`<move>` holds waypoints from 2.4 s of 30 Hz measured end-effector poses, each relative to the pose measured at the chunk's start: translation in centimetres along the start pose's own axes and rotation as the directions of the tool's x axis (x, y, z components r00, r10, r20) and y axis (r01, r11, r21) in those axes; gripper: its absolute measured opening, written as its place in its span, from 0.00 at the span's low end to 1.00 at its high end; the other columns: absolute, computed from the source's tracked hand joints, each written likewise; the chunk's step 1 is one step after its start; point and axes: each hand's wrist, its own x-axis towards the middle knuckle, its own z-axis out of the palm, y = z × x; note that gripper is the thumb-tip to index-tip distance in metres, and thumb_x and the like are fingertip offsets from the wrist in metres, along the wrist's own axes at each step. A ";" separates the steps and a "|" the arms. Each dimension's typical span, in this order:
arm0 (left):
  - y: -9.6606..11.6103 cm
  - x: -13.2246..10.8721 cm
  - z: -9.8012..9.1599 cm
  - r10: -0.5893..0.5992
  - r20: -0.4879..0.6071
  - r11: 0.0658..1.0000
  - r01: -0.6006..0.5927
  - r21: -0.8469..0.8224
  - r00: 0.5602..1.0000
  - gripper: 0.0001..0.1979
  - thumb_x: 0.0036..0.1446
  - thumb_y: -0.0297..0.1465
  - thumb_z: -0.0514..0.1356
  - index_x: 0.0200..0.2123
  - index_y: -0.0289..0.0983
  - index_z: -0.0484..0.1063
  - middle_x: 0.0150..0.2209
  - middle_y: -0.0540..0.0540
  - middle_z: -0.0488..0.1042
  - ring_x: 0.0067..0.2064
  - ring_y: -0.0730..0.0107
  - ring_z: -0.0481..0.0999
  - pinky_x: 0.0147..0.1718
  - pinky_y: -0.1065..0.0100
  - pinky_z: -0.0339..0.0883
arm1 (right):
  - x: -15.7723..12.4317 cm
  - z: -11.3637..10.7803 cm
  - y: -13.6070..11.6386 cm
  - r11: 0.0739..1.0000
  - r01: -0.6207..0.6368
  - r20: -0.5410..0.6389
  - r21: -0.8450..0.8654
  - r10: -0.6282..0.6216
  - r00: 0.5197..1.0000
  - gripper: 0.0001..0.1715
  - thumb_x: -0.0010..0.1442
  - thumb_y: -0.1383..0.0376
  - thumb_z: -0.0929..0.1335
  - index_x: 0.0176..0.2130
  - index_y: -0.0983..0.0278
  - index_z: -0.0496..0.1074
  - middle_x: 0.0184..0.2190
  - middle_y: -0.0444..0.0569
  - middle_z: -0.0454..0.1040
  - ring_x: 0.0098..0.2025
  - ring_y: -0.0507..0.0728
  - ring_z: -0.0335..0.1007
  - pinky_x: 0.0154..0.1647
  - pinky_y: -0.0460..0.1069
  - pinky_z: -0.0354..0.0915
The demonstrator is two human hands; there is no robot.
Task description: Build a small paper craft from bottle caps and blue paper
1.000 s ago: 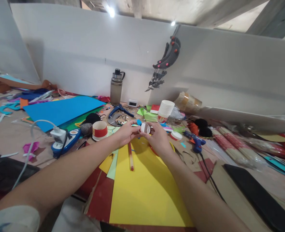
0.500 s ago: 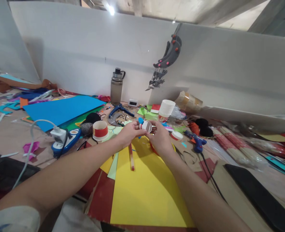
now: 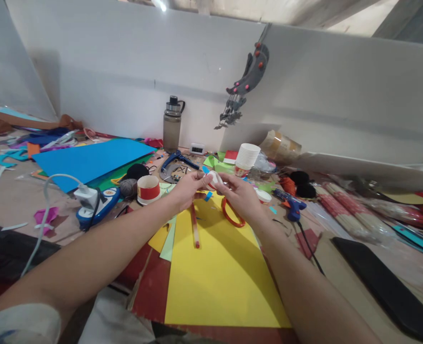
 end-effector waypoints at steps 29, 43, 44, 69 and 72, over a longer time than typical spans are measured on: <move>0.3 0.2 0.0 -0.083 0.067 0.986 0.092 -0.139 0.994 0.13 0.54 0.33 0.67 0.28 0.29 0.71 0.26 0.44 0.76 0.28 0.74 0.77 0.34 0.70 0.76 | -0.8 1.4 0.3 0.997 -0.063 -0.173 -0.032 0.057 0.983 0.20 0.57 0.48 0.69 0.36 0.60 0.80 0.31 0.50 0.80 0.28 0.56 0.72 0.29 0.50 0.65; 1.0 0.2 0.0 -0.175 0.103 0.970 0.189 -0.154 0.979 0.08 0.61 0.27 0.58 0.36 0.29 0.76 0.32 0.36 0.80 0.32 0.66 0.80 0.41 0.59 0.76 | -0.1 1.5 1.2 0.874 -0.314 -0.047 0.372 0.355 0.934 0.22 0.56 0.49 0.67 0.41 0.62 0.74 0.30 0.46 0.72 0.24 0.52 0.67 0.14 0.45 0.64; 1.0 0.2 -0.1 -0.168 0.119 0.972 0.184 -0.143 0.979 0.07 0.60 0.27 0.60 0.36 0.29 0.76 0.32 0.37 0.80 0.32 0.66 0.80 0.41 0.59 0.76 | -0.1 1.6 1.3 0.870 -0.318 -0.044 0.377 0.360 0.932 0.21 0.55 0.50 0.68 0.41 0.62 0.74 0.28 0.45 0.71 0.24 0.52 0.66 0.15 0.45 0.64; 1.3 -0.4 -0.3 0.278 0.193 0.906 -0.324 0.273 0.941 0.16 0.42 0.31 0.72 0.37 0.35 0.79 0.34 0.47 0.79 0.38 0.68 0.76 0.43 0.68 0.68 | 0.4 1.1 1.1 0.828 -0.145 -0.101 0.541 0.236 0.966 0.18 0.48 0.57 0.73 0.39 0.62 0.75 0.30 0.44 0.75 0.25 0.49 0.68 0.28 0.47 0.68; 1.3 -0.4 -0.2 0.274 0.172 0.917 -0.311 0.250 0.946 0.15 0.40 0.32 0.72 0.34 0.35 0.79 0.33 0.48 0.79 0.37 0.69 0.75 0.43 0.68 0.67 | 0.4 1.1 0.9 0.835 -0.144 -0.105 0.532 0.234 0.966 0.18 0.49 0.57 0.73 0.39 0.62 0.75 0.31 0.44 0.75 0.25 0.50 0.67 0.29 0.48 0.68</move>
